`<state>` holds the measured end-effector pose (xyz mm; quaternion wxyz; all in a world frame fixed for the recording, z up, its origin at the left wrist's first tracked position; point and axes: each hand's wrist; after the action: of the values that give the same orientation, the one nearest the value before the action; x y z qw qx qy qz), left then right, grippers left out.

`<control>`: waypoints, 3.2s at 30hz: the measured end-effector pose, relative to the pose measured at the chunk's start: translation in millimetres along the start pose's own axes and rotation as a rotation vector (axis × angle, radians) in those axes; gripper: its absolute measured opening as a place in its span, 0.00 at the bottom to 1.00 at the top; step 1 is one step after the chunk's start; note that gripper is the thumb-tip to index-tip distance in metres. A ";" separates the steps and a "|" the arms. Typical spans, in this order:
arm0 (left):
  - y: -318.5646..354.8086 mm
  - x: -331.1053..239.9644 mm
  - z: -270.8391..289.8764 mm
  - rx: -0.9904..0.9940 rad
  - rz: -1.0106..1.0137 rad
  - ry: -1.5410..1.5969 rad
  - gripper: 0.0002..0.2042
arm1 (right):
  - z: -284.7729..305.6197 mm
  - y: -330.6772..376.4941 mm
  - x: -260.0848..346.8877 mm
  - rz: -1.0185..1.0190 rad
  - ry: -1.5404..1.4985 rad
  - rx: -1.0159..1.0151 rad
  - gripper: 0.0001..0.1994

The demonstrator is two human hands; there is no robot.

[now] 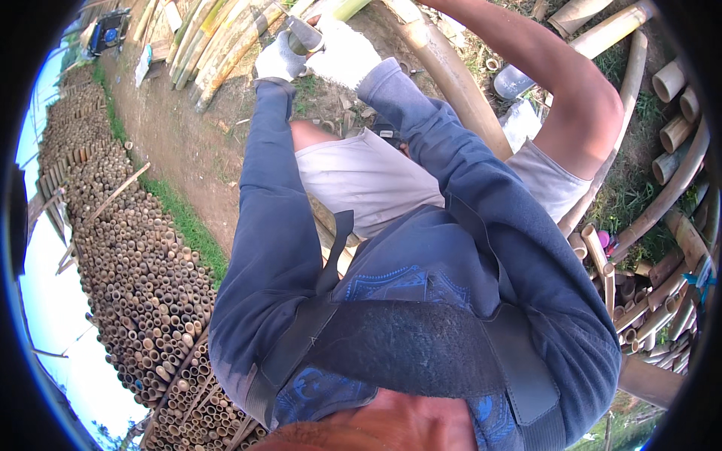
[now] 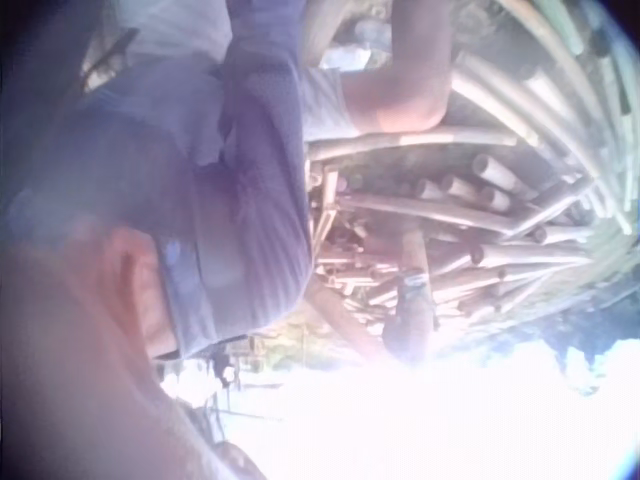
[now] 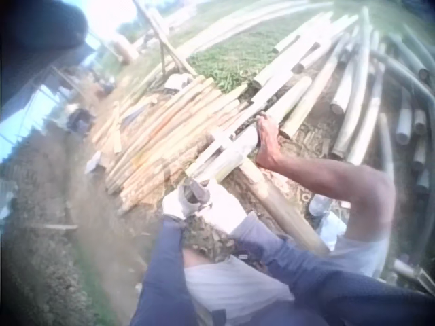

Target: The person splits bamboo poles lengthwise using a machete and a wooden mallet. They repeatedly position the machete on the bamboo, strike it with the mallet, and separate the split sections.

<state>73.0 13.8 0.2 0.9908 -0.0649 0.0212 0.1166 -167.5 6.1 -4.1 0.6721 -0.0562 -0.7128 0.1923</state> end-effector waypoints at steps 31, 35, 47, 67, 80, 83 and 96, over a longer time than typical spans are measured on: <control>-8.4 13.4 -12.5 0.107 -0.166 -0.180 0.43 | 102.8 90.7 78.6 -0.256 0.198 0.070 0.29; -9.9 10.9 -8.9 0.026 -0.037 0.001 0.46 | 4.2 -3.2 11.4 -0.013 -0.109 0.032 0.31; -4.9 20.2 -17.8 0.032 -0.209 -0.060 0.35 | 134.8 122.5 114.5 0.003 0.360 0.019 0.25; -0.5 25.9 -35.0 0.079 -0.151 -0.083 0.46 | 112.3 79.7 81.1 -0.323 0.162 0.100 0.29; 13.5 -10.0 -22.4 -0.108 0.011 -0.083 0.46 | 57.9 12.0 55.3 -0.202 0.117 0.333 0.25; 14.7 -13.9 -18.4 -0.158 0.011 -0.105 0.41 | 57.5 15.5 51.0 -0.033 -0.154 0.137 0.27; 2.6 1.5 -13.2 0.120 -0.039 -0.070 0.41 | 151.3 115.4 79.6 -0.231 0.230 0.098 0.33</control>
<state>73.5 14.9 -13.2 0.9952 -0.0017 -0.0075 0.0981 -343.6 109.2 26.6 0.7687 0.0372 -0.6229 0.1405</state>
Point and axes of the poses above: each hand's wrist, its own y-axis away from the middle knuckle, its own z-axis out of the back of the hand, x = y × z, and after that the axes turned 12 degrees about -x, right-handed
